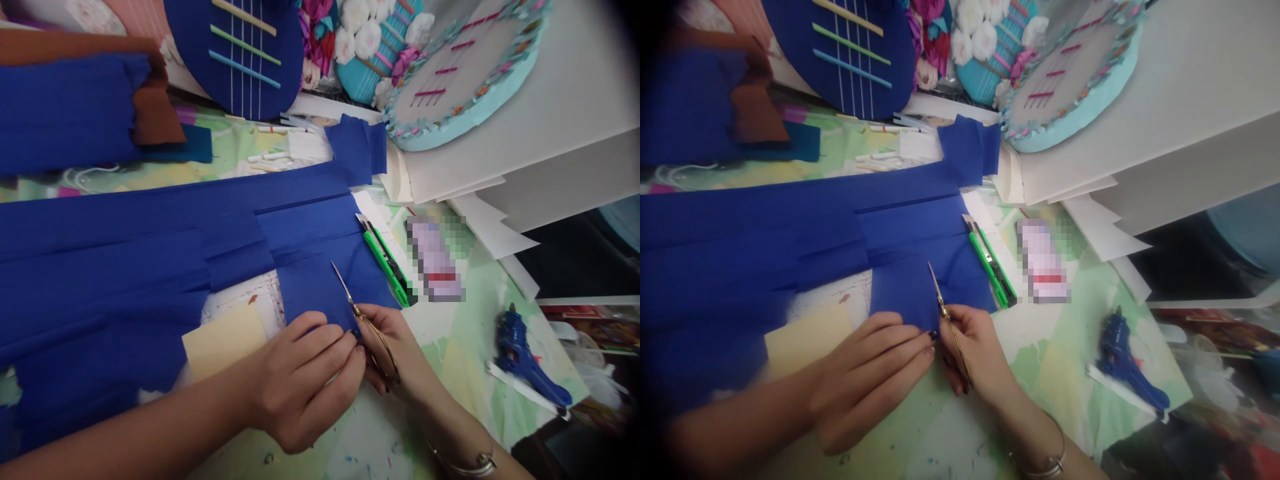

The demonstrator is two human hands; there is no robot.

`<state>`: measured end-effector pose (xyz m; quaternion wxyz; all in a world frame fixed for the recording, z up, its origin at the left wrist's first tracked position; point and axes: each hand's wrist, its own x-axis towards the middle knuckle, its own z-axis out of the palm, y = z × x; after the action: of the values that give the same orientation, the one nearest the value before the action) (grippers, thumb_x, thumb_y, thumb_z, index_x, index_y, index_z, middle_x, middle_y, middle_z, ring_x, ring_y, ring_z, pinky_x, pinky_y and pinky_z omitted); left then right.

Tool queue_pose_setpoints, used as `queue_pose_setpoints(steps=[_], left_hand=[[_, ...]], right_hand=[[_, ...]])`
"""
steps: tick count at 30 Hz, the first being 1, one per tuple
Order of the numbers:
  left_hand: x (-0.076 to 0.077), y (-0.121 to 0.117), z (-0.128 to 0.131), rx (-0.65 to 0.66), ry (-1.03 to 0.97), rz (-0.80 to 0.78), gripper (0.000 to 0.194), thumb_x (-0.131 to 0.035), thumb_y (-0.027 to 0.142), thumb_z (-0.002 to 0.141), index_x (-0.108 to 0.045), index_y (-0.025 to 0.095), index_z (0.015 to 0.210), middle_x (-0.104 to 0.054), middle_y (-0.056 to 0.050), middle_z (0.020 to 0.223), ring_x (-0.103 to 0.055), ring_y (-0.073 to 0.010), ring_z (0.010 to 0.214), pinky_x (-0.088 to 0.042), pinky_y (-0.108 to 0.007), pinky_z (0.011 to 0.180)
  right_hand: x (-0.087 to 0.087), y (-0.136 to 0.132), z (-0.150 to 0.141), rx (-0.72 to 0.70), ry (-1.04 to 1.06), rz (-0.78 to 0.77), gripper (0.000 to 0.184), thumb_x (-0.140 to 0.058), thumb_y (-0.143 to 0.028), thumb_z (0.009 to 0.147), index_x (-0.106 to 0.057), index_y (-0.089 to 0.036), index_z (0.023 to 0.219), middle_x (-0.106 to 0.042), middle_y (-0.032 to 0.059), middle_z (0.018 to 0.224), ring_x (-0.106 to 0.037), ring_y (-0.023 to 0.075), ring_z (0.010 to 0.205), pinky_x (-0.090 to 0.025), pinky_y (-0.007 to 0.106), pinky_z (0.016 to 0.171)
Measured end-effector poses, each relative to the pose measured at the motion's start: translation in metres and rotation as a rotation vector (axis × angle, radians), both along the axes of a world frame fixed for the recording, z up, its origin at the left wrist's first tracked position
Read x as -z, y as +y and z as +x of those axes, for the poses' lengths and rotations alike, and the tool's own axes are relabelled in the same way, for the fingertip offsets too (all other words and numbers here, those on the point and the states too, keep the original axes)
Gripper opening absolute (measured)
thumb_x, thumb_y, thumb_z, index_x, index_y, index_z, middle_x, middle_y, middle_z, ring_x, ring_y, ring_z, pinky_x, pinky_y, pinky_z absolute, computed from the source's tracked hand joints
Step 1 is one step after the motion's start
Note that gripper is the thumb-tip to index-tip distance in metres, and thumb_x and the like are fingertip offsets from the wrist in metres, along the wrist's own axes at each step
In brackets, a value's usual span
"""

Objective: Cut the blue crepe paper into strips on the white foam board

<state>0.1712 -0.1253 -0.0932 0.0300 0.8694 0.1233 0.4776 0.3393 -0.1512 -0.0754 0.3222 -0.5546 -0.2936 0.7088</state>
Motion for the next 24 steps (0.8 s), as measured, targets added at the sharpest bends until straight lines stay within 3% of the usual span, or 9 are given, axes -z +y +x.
queue_pose_setpoints(steps=[8, 18, 24], left_hand=[[-0.0005, 0.0008, 0.0003, 0.007, -0.009, -0.008, 0.028, -0.039, 0.011, 0.090, -0.065, 0.001, 0.094, -0.069, -0.017, 0.086, -0.064, -0.0261, 0.087, -0.051, -0.040, 0.070], [0.0005, 0.0008, 0.0009, 0.014, -0.009, -0.007, 0.027, -0.040, 0.010, 0.089, -0.065, 0.001, 0.094, -0.069, -0.017, 0.085, -0.064, -0.0264, 0.086, -0.052, -0.040, 0.069], [0.0002, 0.0004, -0.0009, 0.023, 0.005, -0.010, 0.027, -0.040, 0.010, 0.089, -0.065, 0.001, 0.094, -0.069, -0.017, 0.086, -0.064, -0.0266, 0.087, -0.052, -0.041, 0.070]], right_hand=[[-0.0004, 0.0018, -0.0021, 0.023, -0.037, -0.034, 0.034, -0.069, -0.046, 0.072, -0.056, -0.016, 0.082, -0.039, -0.0120, 0.039, -0.028, 0.0023, 0.021, -0.023, 0.012, 0.021], [-0.0041, 0.0065, -0.0051, 0.019, -0.162, -0.036, 0.029, -0.069, -0.040, 0.070, -0.052, -0.017, 0.071, -0.040, -0.0114, 0.036, -0.029, 0.0032, 0.020, -0.020, 0.013, 0.020], [-0.0038, 0.0061, -0.0043, 0.031, -0.127, -0.025, 0.030, -0.069, -0.038, 0.069, -0.048, -0.018, 0.064, -0.037, -0.0120, 0.036, -0.027, 0.0022, 0.020, -0.021, 0.012, 0.020]])
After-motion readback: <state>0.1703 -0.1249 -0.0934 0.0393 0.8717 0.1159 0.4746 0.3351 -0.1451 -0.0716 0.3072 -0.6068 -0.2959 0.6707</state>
